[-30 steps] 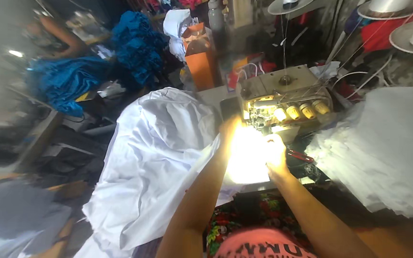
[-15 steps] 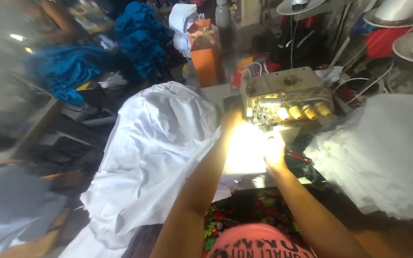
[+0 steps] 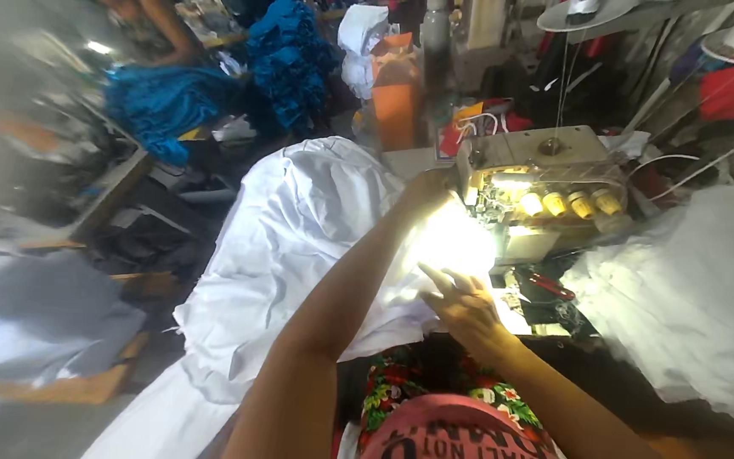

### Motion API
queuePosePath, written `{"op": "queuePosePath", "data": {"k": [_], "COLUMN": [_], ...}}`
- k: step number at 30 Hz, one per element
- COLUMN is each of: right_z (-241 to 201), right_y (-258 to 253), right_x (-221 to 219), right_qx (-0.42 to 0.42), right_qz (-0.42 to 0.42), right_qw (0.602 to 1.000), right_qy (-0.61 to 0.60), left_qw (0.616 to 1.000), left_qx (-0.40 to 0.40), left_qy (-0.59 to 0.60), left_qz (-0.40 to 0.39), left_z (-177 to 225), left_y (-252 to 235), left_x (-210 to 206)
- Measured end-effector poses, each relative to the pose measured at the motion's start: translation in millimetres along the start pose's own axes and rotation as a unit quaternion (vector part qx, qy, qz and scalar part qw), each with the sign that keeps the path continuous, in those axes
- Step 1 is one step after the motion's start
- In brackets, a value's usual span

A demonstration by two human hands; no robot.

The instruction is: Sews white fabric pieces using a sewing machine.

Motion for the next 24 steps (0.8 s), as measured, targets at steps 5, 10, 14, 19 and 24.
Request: {"op": "queuePosePath", "data": {"k": [5, 10, 14, 19, 24], "right_z": [31, 81, 80, 76, 83], "right_y": [-1, 9, 12, 0, -8], "right_x": [30, 61, 17, -2, 19], "right_qx": [-0.134, -0.169, -0.118, -0.167, -0.219], "right_qz": [0.075, 0.321, 0.216, 0.207, 0.216], "right_qw": [0.936, 0.857, 0.953, 0.96, 0.902], "right_qy": [-0.316, -0.367, -0.174, -0.09, -0.303], "left_qw": [0.9, 0.724, 0.631, 0.619, 0.932], "left_qx": [0.101, 0.01, -0.054, -0.067, -0.184], "left_qy": [0.423, 0.688, 0.767, 0.778, 0.134], "left_qz": [0.019, 0.042, 0.106, 0.086, 0.282], "left_z": [-27, -24, -5, 50, 50], "left_y": [7, 29, 72, 124, 132], "left_x": [-6, -8, -14, -32, 12]}}
Point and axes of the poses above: each hand's wrist, its own y-axis away from the middle knuckle, its own x-axis out of the back of the hand, z = x × y, the point moved 7 cm from there along -y, towards the middle knuckle, and after that the axes turned 3 degrees about y, right-handed, at the moved point
